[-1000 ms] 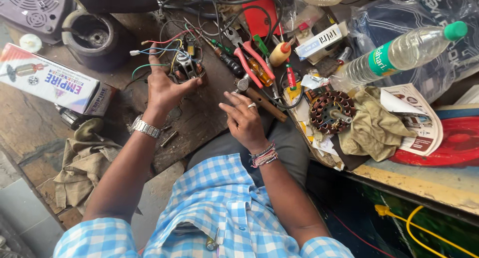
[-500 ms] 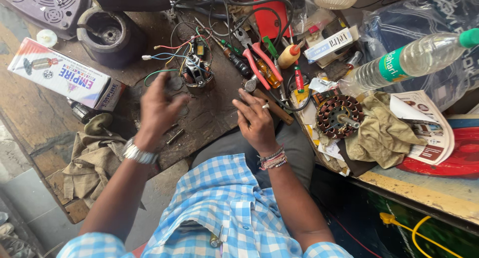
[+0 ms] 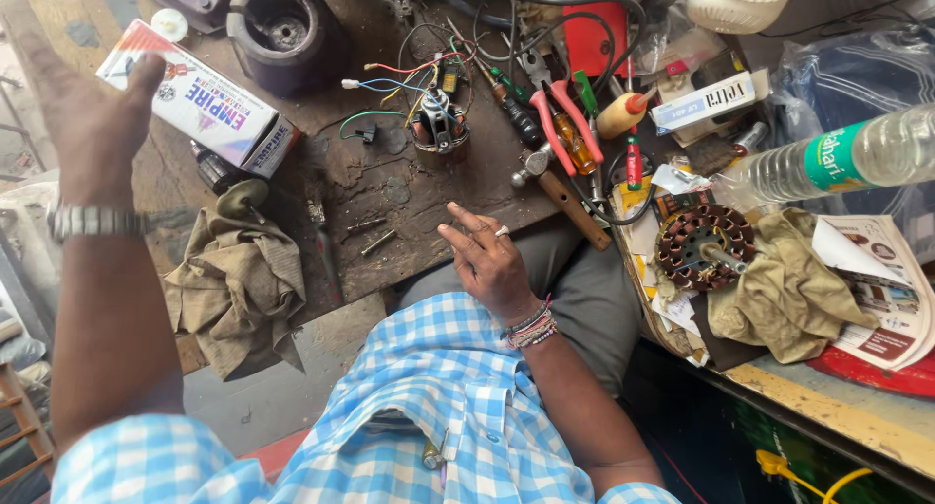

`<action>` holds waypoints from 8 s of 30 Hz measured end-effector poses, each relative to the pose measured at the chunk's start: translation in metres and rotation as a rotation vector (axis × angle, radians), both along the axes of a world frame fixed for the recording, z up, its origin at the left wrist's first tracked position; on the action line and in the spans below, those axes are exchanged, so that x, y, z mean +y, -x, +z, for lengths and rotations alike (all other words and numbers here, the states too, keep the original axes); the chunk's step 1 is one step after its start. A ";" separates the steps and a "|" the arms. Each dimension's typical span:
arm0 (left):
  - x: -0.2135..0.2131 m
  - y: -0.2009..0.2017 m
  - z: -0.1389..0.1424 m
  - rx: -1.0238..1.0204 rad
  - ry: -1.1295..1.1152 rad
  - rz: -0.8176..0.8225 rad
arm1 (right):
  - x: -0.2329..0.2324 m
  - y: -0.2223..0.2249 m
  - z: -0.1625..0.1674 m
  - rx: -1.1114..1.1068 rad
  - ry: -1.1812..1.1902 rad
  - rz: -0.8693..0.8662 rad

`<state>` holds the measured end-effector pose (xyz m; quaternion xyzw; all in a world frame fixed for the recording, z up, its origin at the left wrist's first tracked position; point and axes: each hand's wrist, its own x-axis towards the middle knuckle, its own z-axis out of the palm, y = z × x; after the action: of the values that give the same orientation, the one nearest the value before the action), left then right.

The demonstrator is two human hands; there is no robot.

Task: The person cleans a disassembled electric motor with a wire brush, then unpacks a new motor component from a box and compares it to the old one. The person handles the motor parts and tools on a cluttered workbench.

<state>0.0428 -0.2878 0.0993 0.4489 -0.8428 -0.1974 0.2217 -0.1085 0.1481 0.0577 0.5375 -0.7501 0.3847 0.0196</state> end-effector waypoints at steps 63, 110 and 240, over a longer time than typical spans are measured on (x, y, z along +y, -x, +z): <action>0.274 0.014 -0.091 1.092 -1.364 -0.423 | 0.070 0.007 0.019 -1.242 0.390 -0.250; 0.248 0.082 -0.058 0.444 -0.456 -0.380 | 0.017 -0.011 0.065 0.167 -0.258 0.038; 0.234 0.054 -0.048 0.118 -0.122 -1.059 | 0.050 -0.005 0.030 0.170 -0.329 -0.376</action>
<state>-0.0114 -0.0540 0.0515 -0.0376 -0.9270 -0.3560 0.1124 -0.1031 0.1977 0.0880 0.4149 -0.8850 0.2008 0.0661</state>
